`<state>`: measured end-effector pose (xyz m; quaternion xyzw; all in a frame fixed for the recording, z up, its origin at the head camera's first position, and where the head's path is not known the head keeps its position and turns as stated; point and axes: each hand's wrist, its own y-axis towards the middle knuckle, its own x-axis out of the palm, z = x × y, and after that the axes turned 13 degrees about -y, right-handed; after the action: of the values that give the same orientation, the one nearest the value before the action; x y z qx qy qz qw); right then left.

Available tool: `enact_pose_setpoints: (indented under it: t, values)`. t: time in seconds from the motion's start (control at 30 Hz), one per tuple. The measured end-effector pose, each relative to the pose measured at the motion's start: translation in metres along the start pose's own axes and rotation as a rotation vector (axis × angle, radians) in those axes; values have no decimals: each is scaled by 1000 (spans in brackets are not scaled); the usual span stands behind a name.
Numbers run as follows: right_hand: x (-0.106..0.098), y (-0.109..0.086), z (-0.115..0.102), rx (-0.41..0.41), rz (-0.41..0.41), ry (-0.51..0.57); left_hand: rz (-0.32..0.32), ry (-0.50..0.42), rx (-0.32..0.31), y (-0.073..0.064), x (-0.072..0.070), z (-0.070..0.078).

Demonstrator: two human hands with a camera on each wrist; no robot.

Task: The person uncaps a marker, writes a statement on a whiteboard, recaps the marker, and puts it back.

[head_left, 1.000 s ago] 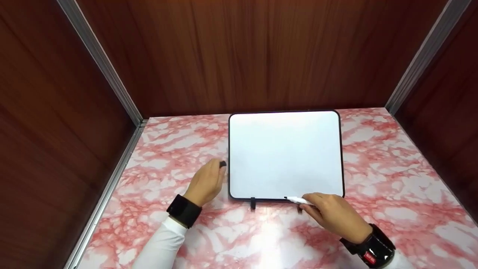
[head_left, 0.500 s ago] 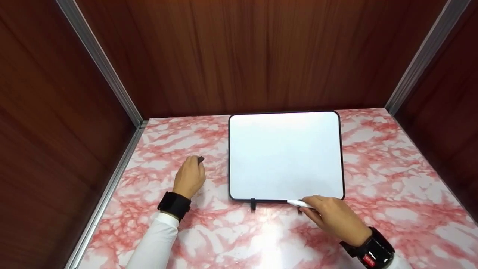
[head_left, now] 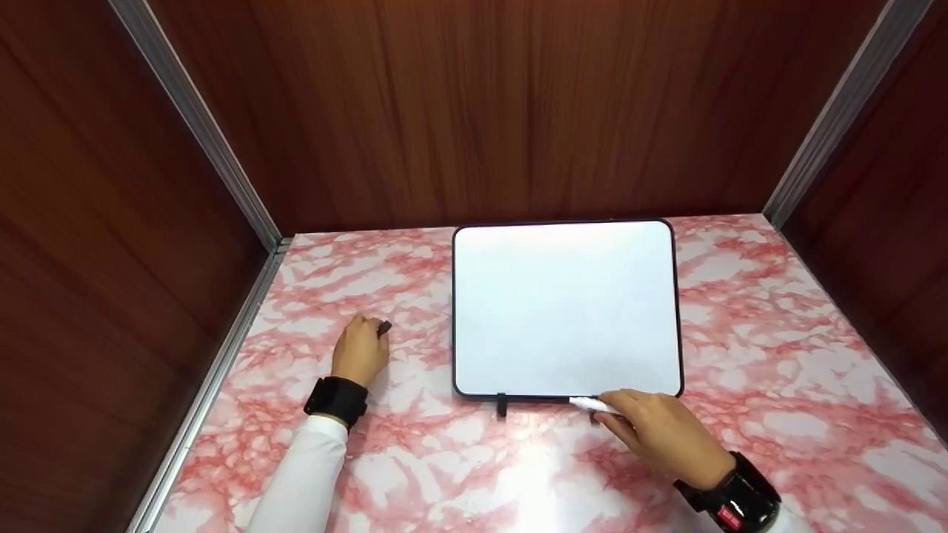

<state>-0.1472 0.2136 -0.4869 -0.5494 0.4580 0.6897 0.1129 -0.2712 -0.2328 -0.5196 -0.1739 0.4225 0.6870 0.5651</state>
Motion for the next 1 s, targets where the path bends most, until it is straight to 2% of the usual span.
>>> enact_pose_setpoints:
  t: [0.23, 0.53, 0.73, 1.0]
  values:
    - [1, -1, -1, 23, -18, -8, -78, -2, -97, -3, 6, -3]
    - [4, -2, 0, 37, -22, -12, -97, 13, -118, -5, 7, 0]
    - [3, -1, 0, 27, -27, 0, -134, 30, -115, -5, 8, -1]
    - [2, 1, 1, 56, -48, 26, -172, 48, -139, -2, 6, -1]
